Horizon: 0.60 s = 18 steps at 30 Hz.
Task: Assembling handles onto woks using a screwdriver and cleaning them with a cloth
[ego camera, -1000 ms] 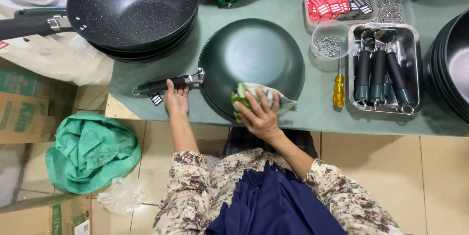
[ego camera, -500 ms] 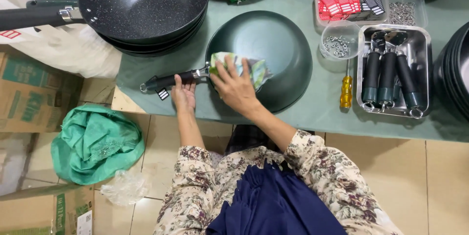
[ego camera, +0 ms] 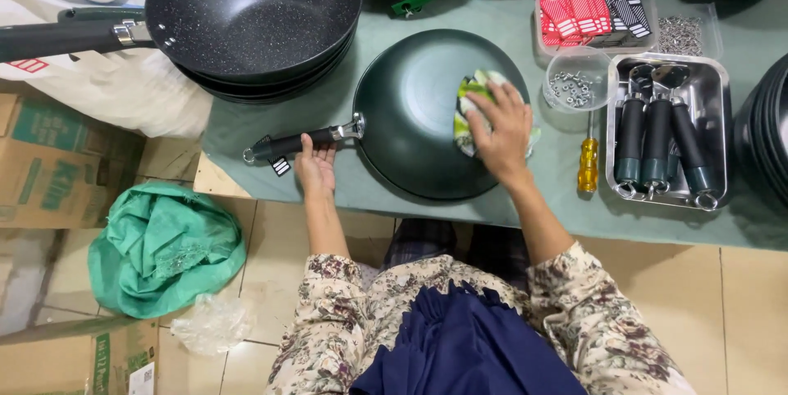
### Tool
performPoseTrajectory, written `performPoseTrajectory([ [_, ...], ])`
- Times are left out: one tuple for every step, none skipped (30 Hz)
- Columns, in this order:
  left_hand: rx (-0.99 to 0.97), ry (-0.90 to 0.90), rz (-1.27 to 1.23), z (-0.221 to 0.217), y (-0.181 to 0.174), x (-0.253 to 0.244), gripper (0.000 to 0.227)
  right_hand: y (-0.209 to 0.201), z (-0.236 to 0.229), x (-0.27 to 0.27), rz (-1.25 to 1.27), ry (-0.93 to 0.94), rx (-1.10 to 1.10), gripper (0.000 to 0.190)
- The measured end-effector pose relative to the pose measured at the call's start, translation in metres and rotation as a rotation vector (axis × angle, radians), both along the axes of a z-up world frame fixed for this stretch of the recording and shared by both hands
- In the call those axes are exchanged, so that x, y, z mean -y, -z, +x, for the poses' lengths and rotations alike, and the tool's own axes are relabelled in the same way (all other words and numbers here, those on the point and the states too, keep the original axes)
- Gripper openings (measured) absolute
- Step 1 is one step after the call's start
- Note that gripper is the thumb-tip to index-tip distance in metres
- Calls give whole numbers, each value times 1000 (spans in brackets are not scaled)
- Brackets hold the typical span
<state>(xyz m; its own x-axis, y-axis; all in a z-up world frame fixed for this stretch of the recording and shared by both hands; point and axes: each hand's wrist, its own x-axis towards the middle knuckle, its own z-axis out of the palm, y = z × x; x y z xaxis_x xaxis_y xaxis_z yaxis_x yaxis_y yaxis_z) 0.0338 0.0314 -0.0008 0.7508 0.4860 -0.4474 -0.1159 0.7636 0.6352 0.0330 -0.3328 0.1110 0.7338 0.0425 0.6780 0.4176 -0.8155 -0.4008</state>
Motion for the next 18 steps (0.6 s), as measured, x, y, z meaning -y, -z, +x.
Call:
performPoseTrajectory([
  [2, -1, -2, 0, -1, 2, 42, 0, 21, 6, -2, -1, 2, 23],
  [10, 3, 2, -1, -2, 2, 43, 0, 42, 10, 47, 7, -167, 26],
  [18, 6, 5, -2, -3, 3, 45, 0, 62, 15, 96, 14, -336, 29],
  [20, 5, 5, -2, -3, 3, 45, -7, 77, 5, 95, 13, -334, 29],
  [22, -1, 8, -3, -3, 4, 46, -14, 92, -5, 63, 49, -449, 30],
  [27, -8, 11, -1, -4, 4, 47, -22, 108, -15, 29, 85, -560, 31],
  [32, -9, 11, -1, -8, 6, 47, -37, 111, -34, 29, 84, -555, 31],
  [9, -29, -12, -2, -13, 8, 47, -51, 112, -53, -19, 60, -611, 36],
  [-14, -50, -35, -3, -17, 9, 49, -65, 114, -72, -68, 34, -667, 44],
  [-14, -52, -36, -3, -15, 8, 49, -64, 113, -86, -69, 32, -666, 44],
  [-8, -48, -37, -3, -13, 7, 51, -63, 112, -100, -123, -21, -614, 45],
  [-3, -44, -37, -2, -11, 7, 53, -61, 110, -114, -176, -75, -561, 46],
  [-2, -47, -37, -1, -6, 5, 53, -43, 109, -124, -176, -78, -561, 46],
  [21, -25, -5, -1, 0, 4, 49, -24, 106, -133, -271, -104, -383, 36],
  [44, -3, 27, 0, 6, 3, 47, -5, 103, -142, -363, -131, -203, 26],
  [41, -3, 25, 0, 6, 3, 47, -16, 83, -146, -365, -131, -207, 26],
  [46, 1, 30, -1, 5, 4, 47, -28, 63, -149, -465, -188, -219, 25],
  [53, 5, 36, -1, 4, 4, 46, -40, 44, -152, -566, -245, -228, 25],
])
